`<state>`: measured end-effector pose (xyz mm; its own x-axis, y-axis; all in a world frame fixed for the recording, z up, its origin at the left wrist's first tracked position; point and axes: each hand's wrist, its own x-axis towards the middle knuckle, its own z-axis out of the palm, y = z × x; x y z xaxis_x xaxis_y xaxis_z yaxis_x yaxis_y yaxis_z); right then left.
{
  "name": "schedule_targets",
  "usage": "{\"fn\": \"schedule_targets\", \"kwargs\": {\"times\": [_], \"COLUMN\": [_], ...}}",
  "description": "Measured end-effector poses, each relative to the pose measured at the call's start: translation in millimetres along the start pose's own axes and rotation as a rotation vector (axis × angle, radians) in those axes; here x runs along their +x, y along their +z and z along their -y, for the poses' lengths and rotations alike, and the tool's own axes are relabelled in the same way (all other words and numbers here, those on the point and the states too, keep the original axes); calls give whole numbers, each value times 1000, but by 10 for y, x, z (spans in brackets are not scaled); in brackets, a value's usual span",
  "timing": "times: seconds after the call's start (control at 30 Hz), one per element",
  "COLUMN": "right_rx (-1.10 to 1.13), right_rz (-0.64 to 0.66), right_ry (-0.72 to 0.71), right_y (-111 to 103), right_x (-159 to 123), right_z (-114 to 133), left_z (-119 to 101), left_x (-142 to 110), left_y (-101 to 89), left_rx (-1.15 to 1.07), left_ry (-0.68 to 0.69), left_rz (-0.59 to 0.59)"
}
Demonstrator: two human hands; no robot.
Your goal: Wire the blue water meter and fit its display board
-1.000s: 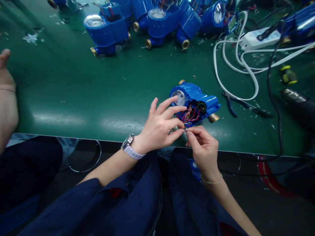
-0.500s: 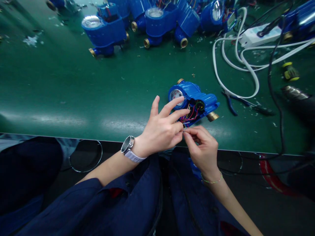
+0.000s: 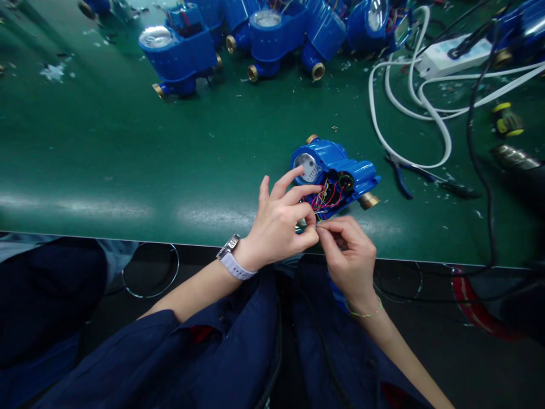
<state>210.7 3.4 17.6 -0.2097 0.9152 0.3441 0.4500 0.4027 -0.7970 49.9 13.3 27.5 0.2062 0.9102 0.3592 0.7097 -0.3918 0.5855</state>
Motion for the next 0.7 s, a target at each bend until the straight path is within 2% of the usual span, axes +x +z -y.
{"fn": "schedule_targets", "kwargs": {"times": [0.23, 0.7], "right_rx": [112, 186], "right_rz": [8, -4], "right_ry": [82, 172], "right_y": [28, 36], "right_x": [-4, -40], "right_z": [-31, -89], "left_z": [30, 80], "left_x": [0, -33], "left_y": [19, 43], "left_rx": [-92, -55], "left_ry": [-94, -103], "left_rz": [10, -39]}}
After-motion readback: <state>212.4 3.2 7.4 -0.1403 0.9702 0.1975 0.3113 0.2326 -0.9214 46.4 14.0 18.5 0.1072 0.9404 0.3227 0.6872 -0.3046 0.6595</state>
